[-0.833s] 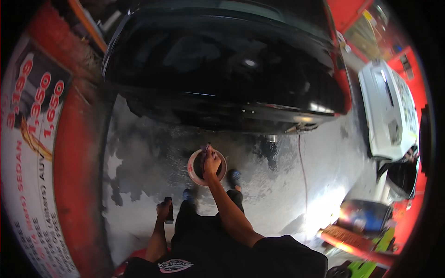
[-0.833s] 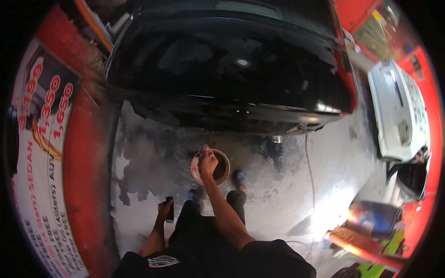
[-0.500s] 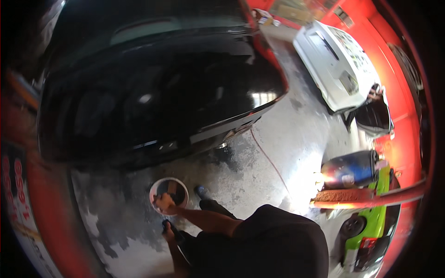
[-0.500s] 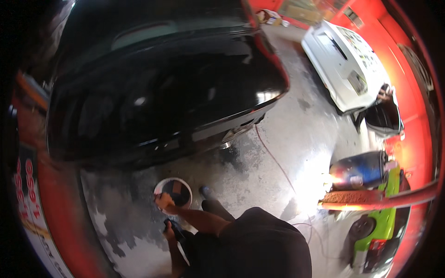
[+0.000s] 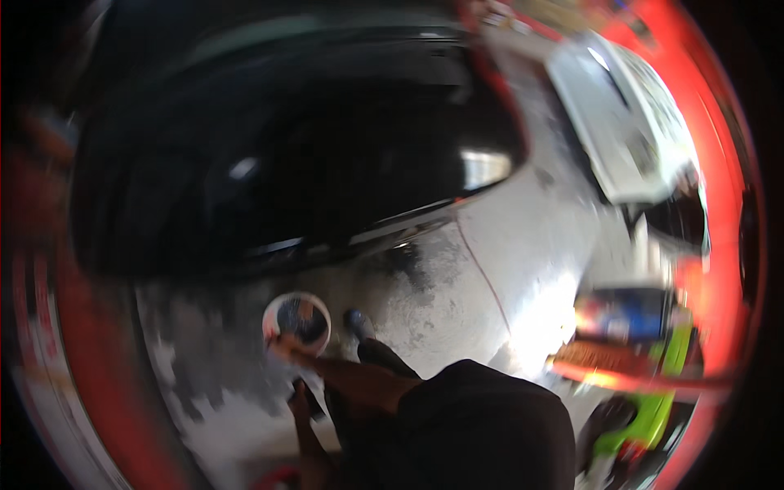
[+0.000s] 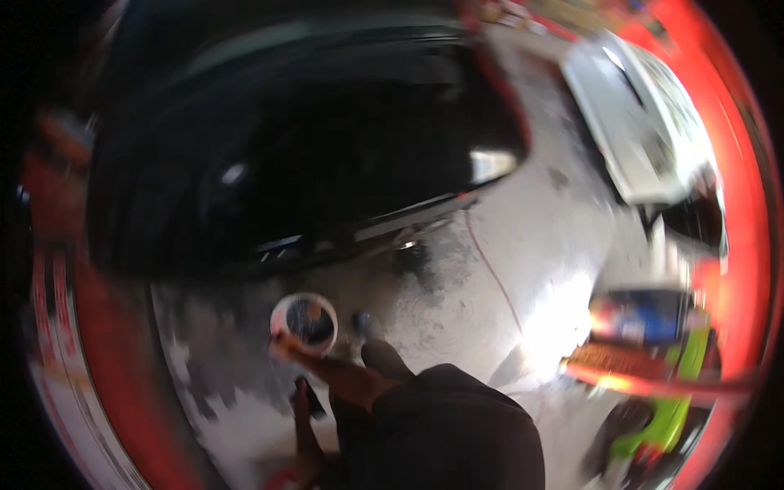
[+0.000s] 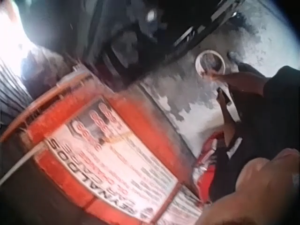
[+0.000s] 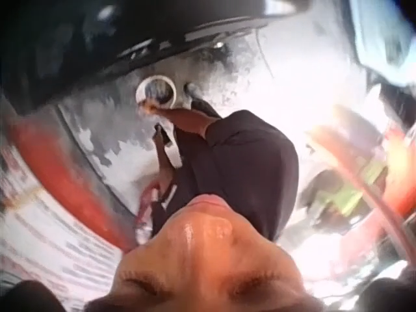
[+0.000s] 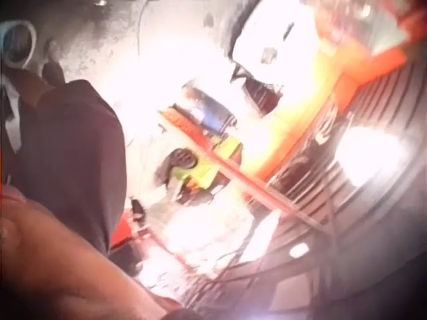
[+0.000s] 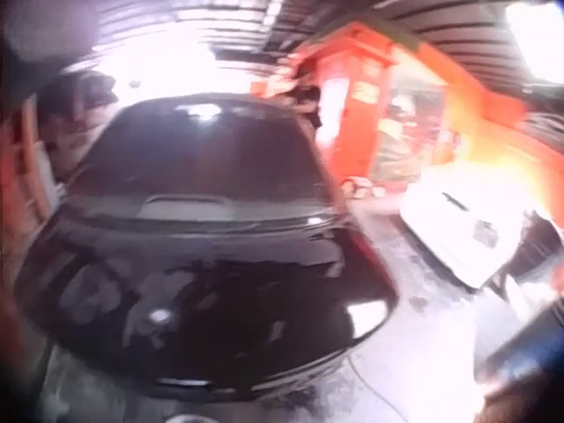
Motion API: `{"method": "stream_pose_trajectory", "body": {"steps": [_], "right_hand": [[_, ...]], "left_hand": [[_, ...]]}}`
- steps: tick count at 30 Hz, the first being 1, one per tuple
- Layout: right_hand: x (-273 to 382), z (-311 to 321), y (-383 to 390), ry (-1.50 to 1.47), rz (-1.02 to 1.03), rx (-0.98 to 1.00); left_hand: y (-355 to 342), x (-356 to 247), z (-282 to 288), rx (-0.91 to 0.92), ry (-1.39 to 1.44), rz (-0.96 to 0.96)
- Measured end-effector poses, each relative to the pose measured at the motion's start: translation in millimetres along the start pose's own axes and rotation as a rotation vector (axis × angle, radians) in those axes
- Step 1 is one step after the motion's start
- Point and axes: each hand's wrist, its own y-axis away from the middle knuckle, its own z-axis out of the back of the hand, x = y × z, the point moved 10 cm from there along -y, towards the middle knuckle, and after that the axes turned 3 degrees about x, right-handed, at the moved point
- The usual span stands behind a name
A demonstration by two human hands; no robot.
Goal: Sanding and scrubbing the trunk of a black car with a sanding block and water.
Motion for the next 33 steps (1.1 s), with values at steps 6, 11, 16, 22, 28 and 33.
{"method": "stream_pose_trajectory", "body": {"steps": [6, 11, 16, 22, 28, 33], "right_hand": [[-135.4, 22.7, 12.3, -0.654, -0.490, 0.535], [-181.9, 17.5, 49.4, -0.336, -0.797, 0.527], [-293.3, 66.2, -67.0, 0.259, -0.289, 0.348], [-379.2, -76.0, -78.4, 0.968, 0.002, 1.092], [-544.9, -124.3, -117.2, 1.190, 0.111, 1.086], [-542.6, -134.9, -111.3, 0.896, -0.230, 1.031]], "left_hand": [[-42.9, 21.5, -18.0, -0.052, -0.288, 0.115], [-42.6, 74.9, -63.5, -0.157, -0.038, 0.339], [-133.0, 24.8, -153.0, -0.120, 0.323, 0.068], [-227.1, 161.1, -144.3, -0.364, 0.188, 0.317], [-316.4, 204.9, -139.4, -0.443, -0.275, 0.277], [-325.6, 172.9, -134.1, -0.176, -0.573, 0.020]]}}
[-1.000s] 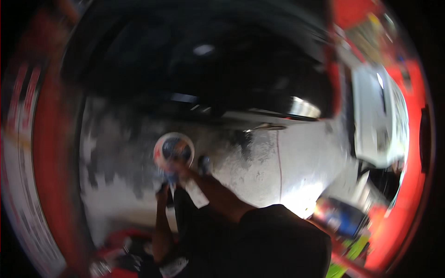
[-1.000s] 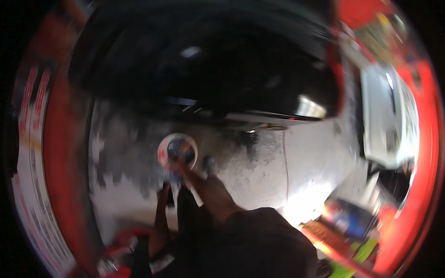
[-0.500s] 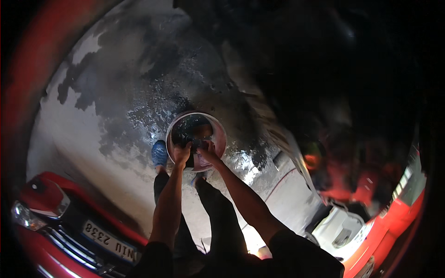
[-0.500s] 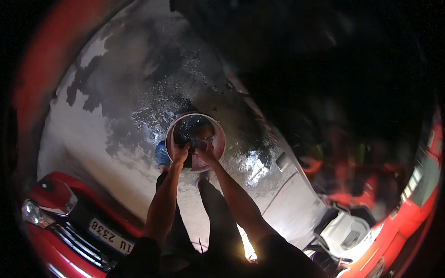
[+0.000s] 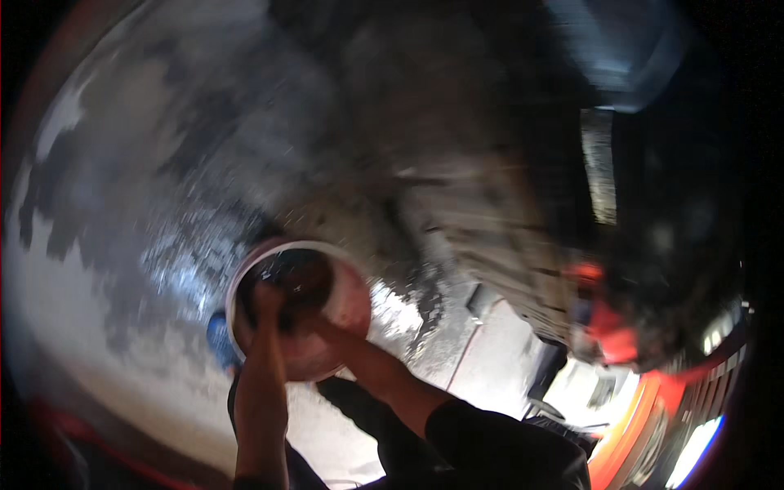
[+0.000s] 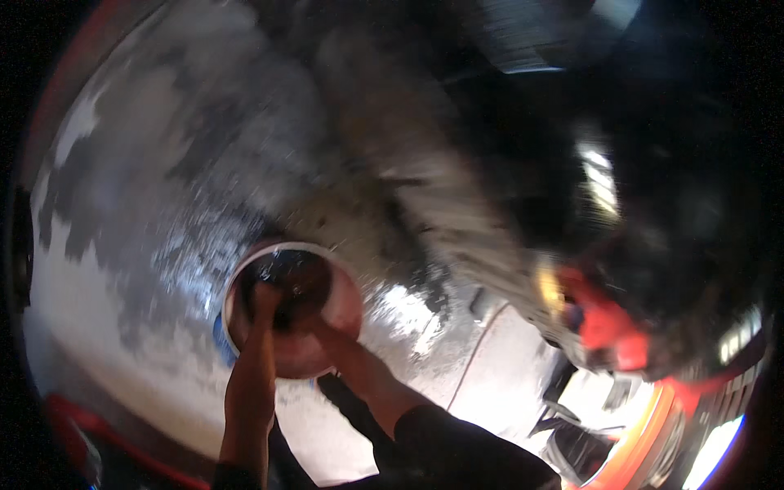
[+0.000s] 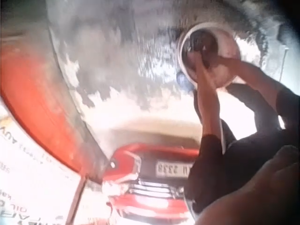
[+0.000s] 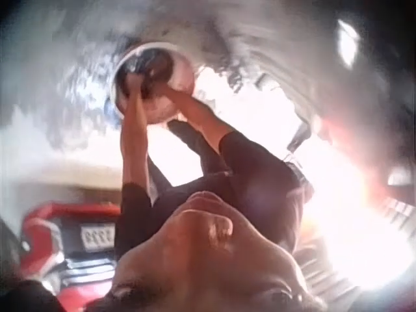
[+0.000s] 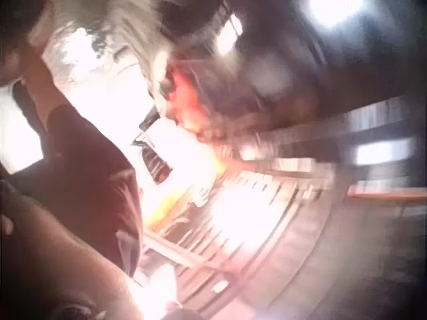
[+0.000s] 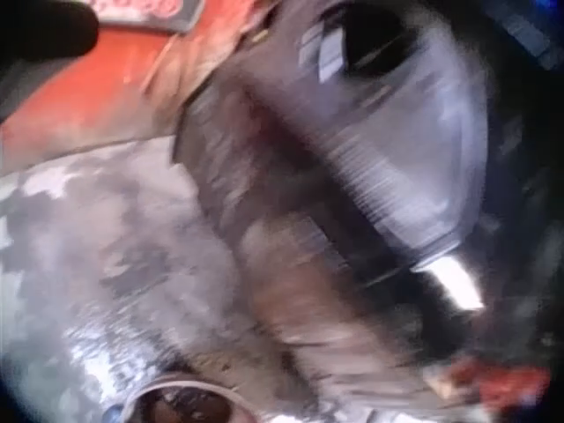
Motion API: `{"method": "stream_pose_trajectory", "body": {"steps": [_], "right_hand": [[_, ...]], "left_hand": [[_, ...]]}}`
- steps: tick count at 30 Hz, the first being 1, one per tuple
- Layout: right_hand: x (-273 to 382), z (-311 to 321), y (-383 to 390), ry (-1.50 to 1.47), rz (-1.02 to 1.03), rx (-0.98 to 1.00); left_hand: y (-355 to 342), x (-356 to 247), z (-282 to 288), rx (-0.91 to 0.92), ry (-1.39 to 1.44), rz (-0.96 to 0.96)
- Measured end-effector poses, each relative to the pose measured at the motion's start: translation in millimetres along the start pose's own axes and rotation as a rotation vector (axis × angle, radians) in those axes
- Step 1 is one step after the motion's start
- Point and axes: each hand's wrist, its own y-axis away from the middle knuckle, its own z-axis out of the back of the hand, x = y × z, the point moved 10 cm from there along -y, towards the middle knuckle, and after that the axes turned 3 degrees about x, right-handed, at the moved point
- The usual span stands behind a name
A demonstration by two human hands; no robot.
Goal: Sanding and scrubbing the trunk of a black car with a sanding block and water.
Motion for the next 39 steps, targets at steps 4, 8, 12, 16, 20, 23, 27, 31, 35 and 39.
{"method": "stream_pose_trajectory", "body": {"steps": [4, 8, 12, 16, 20, 23, 27, 31, 35, 39], "right_hand": [[130.4, 57.3, 151.0, -0.418, 0.264, -0.042], [190.8, 136.9, 331.4, -0.851, 0.294, -0.178], [299.8, 270.6, 588.8, -0.331, 0.592, -0.613], [399.2, 355.2, 803.7, 0.888, 0.267, -1.233], [373.0, 398.2, 814.6, 1.536, 0.216, -1.004], [409.7, 409.8, 796.8, 1.653, 0.271, -0.860], [479.7, 440.7, 764.2, 1.718, 0.401, -0.962], [554.6, 489.7, 720.9, 1.758, 0.439, -1.048], [636.6, 525.7, 677.8, 1.839, 0.481, -1.102], [661.2, 581.1, 648.8, 1.895, 0.410, -1.029]], "left_hand": [[84.1, 25.8, 29.9, 0.215, 0.993, 0.296], [165.9, -3.2, 94.5, 0.159, 1.196, 0.348], [216.1, -32.7, 162.3, 0.159, 1.282, 0.390], [215.0, -8.7, 197.0, 0.011, 1.243, 0.344], [195.8, -21.7, 222.3, -0.005, 1.138, 0.313], [190.5, -17.2, 241.3, -0.058, 1.080, 0.347], [183.1, -26.6, 264.3, -0.124, 1.147, 0.282], [177.5, -44.5, 291.2, -0.149, 1.111, 0.154], [182.3, -25.3, 297.9, -0.171, 1.115, 0.150], [181.5, -81.0, 344.4, -0.186, 1.134, 0.040]]}}
